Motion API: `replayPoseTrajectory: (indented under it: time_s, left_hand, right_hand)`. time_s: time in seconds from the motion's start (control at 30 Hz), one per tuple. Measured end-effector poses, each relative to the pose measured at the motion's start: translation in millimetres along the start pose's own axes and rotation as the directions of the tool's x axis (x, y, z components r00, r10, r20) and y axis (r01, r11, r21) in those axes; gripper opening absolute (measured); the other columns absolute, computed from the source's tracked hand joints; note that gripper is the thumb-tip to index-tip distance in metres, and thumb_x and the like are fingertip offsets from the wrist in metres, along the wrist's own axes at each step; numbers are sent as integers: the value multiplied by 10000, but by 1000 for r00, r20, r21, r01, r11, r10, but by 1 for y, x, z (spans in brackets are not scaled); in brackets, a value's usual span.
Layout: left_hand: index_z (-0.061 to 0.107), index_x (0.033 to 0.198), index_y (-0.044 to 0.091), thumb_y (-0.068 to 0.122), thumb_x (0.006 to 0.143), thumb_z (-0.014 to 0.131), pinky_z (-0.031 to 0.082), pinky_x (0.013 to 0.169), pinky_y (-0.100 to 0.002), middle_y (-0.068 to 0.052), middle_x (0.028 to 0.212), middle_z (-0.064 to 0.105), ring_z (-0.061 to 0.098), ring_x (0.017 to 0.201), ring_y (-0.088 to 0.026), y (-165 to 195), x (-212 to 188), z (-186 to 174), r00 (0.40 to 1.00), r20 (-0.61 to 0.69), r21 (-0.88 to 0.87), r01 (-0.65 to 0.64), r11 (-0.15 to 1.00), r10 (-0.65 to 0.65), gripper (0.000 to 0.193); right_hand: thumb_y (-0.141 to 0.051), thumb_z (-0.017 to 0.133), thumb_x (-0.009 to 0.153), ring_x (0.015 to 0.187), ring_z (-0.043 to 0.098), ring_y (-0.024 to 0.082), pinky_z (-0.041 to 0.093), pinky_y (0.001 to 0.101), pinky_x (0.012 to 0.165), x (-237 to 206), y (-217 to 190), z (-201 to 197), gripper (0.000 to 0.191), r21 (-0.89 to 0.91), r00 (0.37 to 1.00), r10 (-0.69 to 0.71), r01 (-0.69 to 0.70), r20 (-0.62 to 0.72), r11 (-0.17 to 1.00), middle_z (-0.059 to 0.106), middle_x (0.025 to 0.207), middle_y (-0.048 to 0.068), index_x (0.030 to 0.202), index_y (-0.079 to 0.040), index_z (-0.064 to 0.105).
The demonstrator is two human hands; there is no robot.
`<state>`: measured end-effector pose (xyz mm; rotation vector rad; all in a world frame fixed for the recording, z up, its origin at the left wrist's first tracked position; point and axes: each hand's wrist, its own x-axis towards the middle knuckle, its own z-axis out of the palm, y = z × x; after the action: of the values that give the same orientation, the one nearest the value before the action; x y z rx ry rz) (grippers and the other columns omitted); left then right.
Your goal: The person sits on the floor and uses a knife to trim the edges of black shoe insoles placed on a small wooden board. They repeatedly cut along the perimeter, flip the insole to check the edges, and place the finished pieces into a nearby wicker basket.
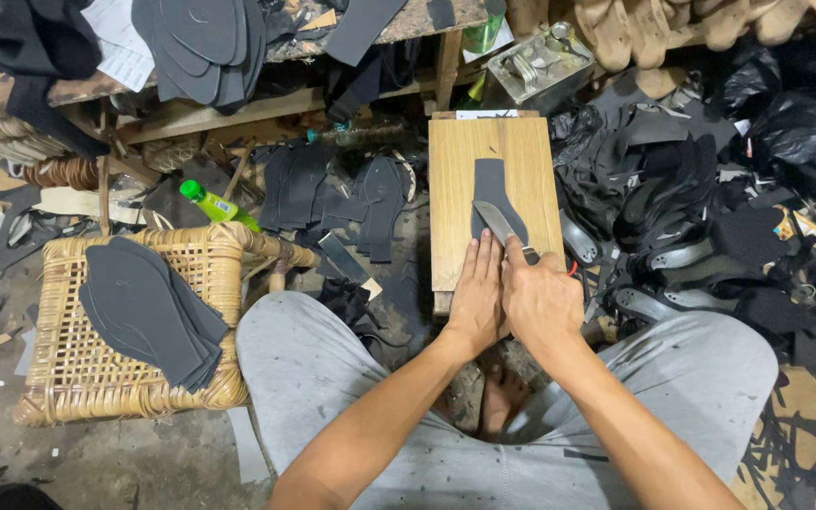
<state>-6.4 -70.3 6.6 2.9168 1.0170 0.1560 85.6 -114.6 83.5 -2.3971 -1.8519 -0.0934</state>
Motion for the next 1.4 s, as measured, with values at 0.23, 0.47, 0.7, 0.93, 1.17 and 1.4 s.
replayPoseTrajectory:
  time_s: [0.23,0.47,0.7,0.93,1.17,1.4]
  left_hand:
    - [452,1427,-133,321,828,557,97,1249,-574,-375,1568,295,172,1509,-537,-1,2,6,997,-75,-1,1,1000,-1,759]
    - [428,1427,-169,272,850,542,106,1259,-582,-415,1557,286,188,1499,-567,-2,1,10,994,-109,-61,-20,998,13,735]
    - [395,1443,-170,288,810,554,98,1249,-577,-413,1561,262,182,1500,-556,-3,1,10,997,-76,-71,-17,997,11,797]
    - [377,1467,-168,311,844,546,94,1262,-570,-410,1573,264,181,1513,-542,-2,2,13,997,-81,-63,-2,998,-3,804]
    - [340,1479,-162,353,862,533,90,1253,-565,-398,1573,266,179,1512,-528,-1,3,8,999,-52,-35,11,999,-13,826]
    - [307,1496,-154,444,837,576,79,1250,-542,-371,1591,248,145,1522,-497,0,4,4,998,45,28,34,999,-36,930]
  right_hand:
    - [-338,537,1002,622,709,401,572,472,512,8,-1,1,446,-14,999,24,-23,24,1000,660,874,275,1416,-188,607]
    - [-340,530,998,606,708,400,574,469,511,8,-1,3,473,-8,999,28,-27,28,1000,650,889,283,1441,-186,591]
    - [-350,528,1002,624,709,399,570,476,524,11,2,8,474,11,999,43,-43,34,999,651,909,270,1451,-203,576]
    - [-354,520,1010,605,702,400,565,473,516,15,4,14,474,31,999,35,-36,26,999,647,909,272,1453,-196,575]
    - [-363,526,1009,594,695,395,561,464,517,19,5,17,472,34,999,34,-35,13,999,642,886,262,1452,-211,581]
    - [-347,531,1017,579,691,375,554,449,512,23,7,25,474,32,1000,-6,6,-24,999,642,877,255,1458,-183,587]
